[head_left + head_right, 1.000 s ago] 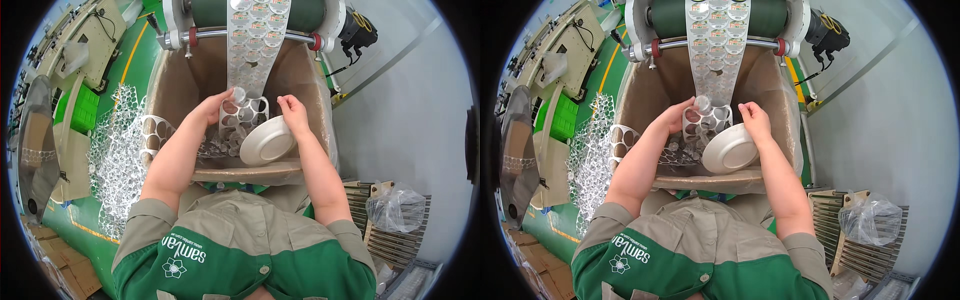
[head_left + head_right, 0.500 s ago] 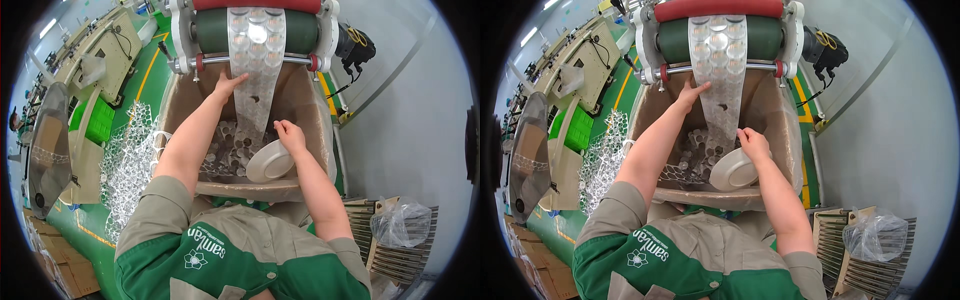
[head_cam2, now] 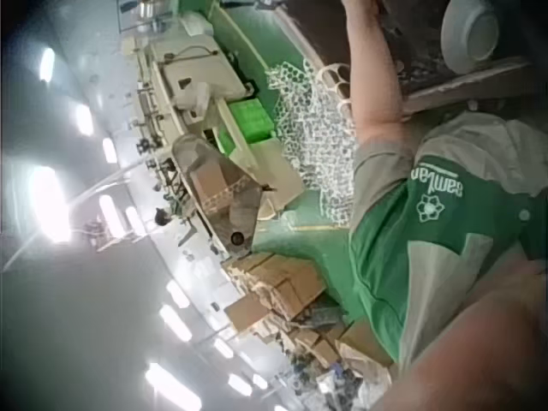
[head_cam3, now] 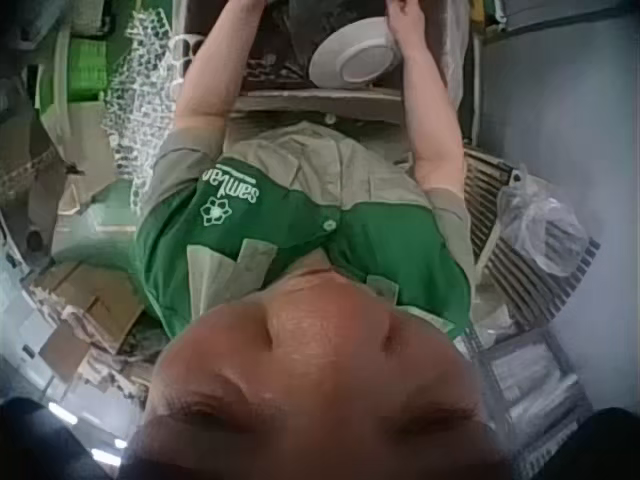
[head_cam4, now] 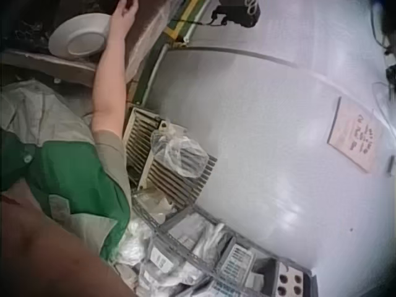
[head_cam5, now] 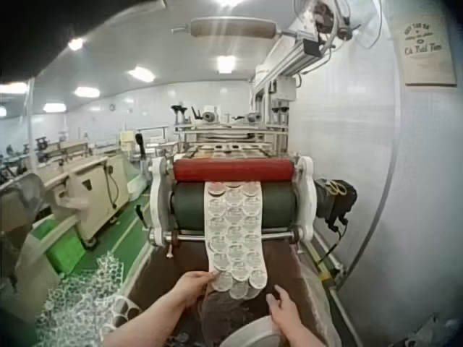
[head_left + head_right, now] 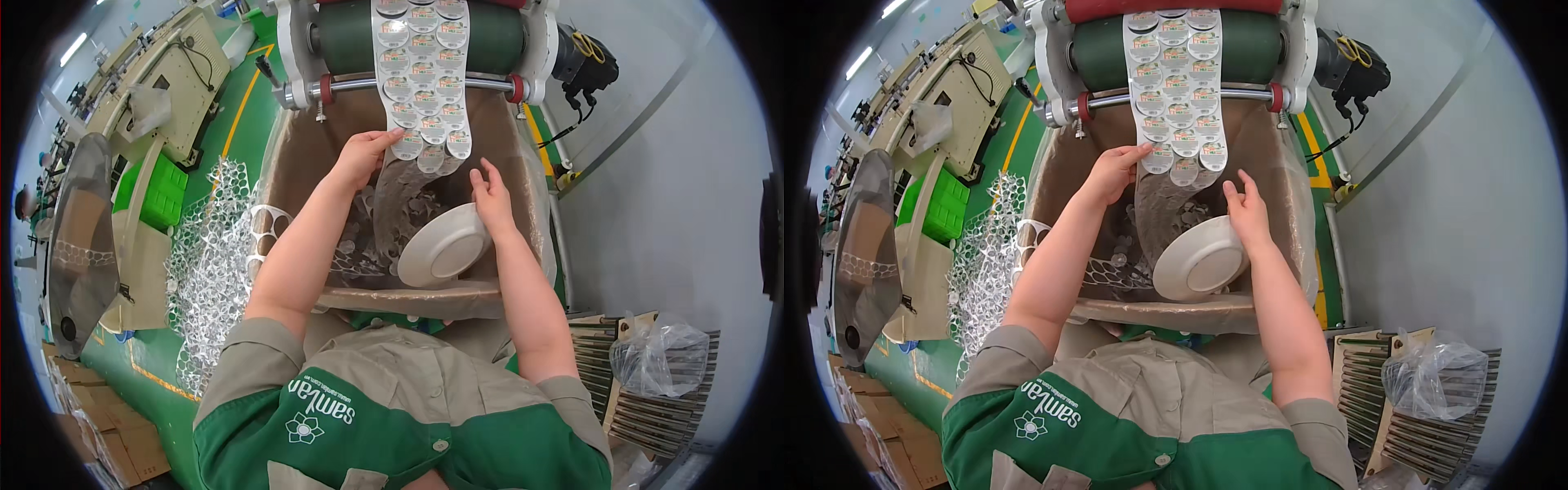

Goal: Collecting and clearing plastic waste material from a manufacturing machine into a large bin.

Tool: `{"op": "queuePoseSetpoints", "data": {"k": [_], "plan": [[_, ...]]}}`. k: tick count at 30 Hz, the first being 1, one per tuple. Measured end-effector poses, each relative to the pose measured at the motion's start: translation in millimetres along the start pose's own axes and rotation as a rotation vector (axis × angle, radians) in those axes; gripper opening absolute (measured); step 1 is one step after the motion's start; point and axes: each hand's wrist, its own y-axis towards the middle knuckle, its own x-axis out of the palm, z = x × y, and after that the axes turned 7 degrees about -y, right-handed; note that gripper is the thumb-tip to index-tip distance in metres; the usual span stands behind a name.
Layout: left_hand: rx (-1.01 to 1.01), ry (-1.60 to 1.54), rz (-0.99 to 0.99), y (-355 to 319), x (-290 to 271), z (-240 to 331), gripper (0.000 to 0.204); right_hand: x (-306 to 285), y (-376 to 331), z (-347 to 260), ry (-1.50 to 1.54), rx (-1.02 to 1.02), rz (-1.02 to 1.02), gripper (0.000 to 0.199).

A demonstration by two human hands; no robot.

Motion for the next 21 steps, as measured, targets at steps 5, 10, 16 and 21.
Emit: {"op": "queuePoseSetpoints", "data": {"k": [5, 10, 16, 21], "plan": [[-0.077, -0.122, -0.02, -25.7, -1.2, -4.3, 0.033, 0.8, -0.4, -2.0, 0.185, 0.045, -0.106, 0.054], [-0.122, -0.184, -0.055, -30.3, -10.2, -20.5, 0.026, 7.8, 1.6, 6.3, 0.256, 0.071, -0.134, 0.051], [-0.162, -0.082, -0.231, -35.0, -16.8, -29.6, 0.032, 6.7, 2.3, 11.7, 0.311, 0.029, -0.249, 0.016], [-0.276, -0.139, -0.225, -28.2, -24.6, -39.8, 0.059, 8.8, -2.4, 10.3, 0.346, -0.063, -0.24, 0.011]]}}
